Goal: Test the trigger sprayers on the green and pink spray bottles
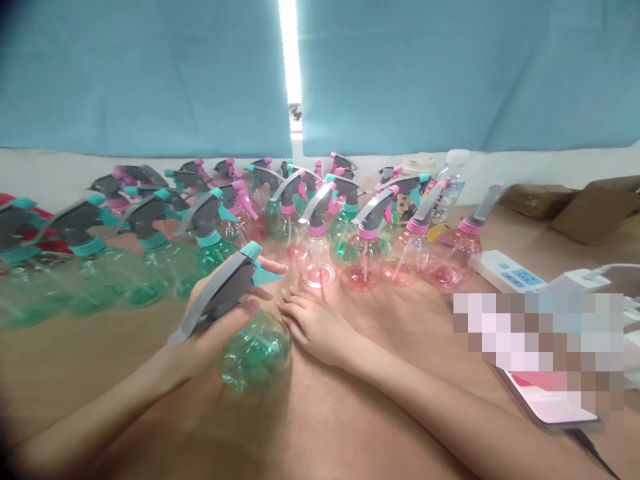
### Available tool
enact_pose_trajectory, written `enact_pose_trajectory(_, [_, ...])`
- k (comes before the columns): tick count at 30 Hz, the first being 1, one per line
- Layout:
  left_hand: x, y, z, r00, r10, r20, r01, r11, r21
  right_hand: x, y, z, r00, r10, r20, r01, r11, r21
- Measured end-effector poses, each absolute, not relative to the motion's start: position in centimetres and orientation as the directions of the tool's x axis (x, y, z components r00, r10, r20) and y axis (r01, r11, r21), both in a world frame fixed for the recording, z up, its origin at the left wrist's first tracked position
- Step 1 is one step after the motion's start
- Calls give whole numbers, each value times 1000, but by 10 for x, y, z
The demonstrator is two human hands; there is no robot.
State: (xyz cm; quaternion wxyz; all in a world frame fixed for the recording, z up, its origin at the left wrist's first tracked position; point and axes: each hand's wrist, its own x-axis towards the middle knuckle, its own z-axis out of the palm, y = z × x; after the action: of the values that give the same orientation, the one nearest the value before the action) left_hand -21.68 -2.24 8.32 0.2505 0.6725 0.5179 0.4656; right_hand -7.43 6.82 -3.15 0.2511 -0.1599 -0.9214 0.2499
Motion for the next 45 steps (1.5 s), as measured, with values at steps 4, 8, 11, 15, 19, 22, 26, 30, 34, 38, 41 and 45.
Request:
enact_pose_trajectory(4, [-216,-22,85,49,930,364,440,-347,828,-74,69,-30,-824,419,380,172,825,-538])
enact_pose_trajectory(8, [-213,-23,88,-21,930,366,462,-316,829,-74,70,-28,-829,413,377,169,828,-535])
enact_pose_trajectory(11, [-212,-23,88,-12,930,368,464,-321,826,-74,70,-28,-829,407,382,164,832,-531])
enact_pose_trajectory(15, [-212,-24,87,-11,924,382,476,-331,815,-74,70,-27,-831,408,378,167,832,-529])
enact_pose_trajectory(19, [-214,-24,85,2,921,388,470,-344,813,-73,70,-28,-829,405,387,156,831,-534])
enact_pose_trajectory(22, [-216,-24,83,30,918,395,452,-365,814,-73,71,-30,-825,396,403,144,837,-528])
enact_pose_trajectory(26, [-218,-24,82,41,921,387,454,-362,814,-73,71,-33,-824,384,416,136,848,-513])
enact_pose_trajectory(30, [-215,-25,86,34,929,369,439,-345,829,-73,72,-32,-832,378,407,141,852,-504])
enact_pose_trajectory(34, [-211,-28,92,-9,946,324,441,-287,850,-71,74,-30,-847,346,403,123,867,-484])
enact_pose_trajectory(38, [-216,-26,90,27,945,325,470,-299,830,-68,75,-28,-862,318,394,118,882,-456])
enact_pose_trajectory(41, [-226,-26,87,71,934,351,466,-342,816,-67,75,-28,-863,328,383,131,879,-458])
enact_pose_trajectory(45, [-239,-28,84,52,940,336,504,-315,804,-67,74,-31,-850,354,390,152,874,-462])
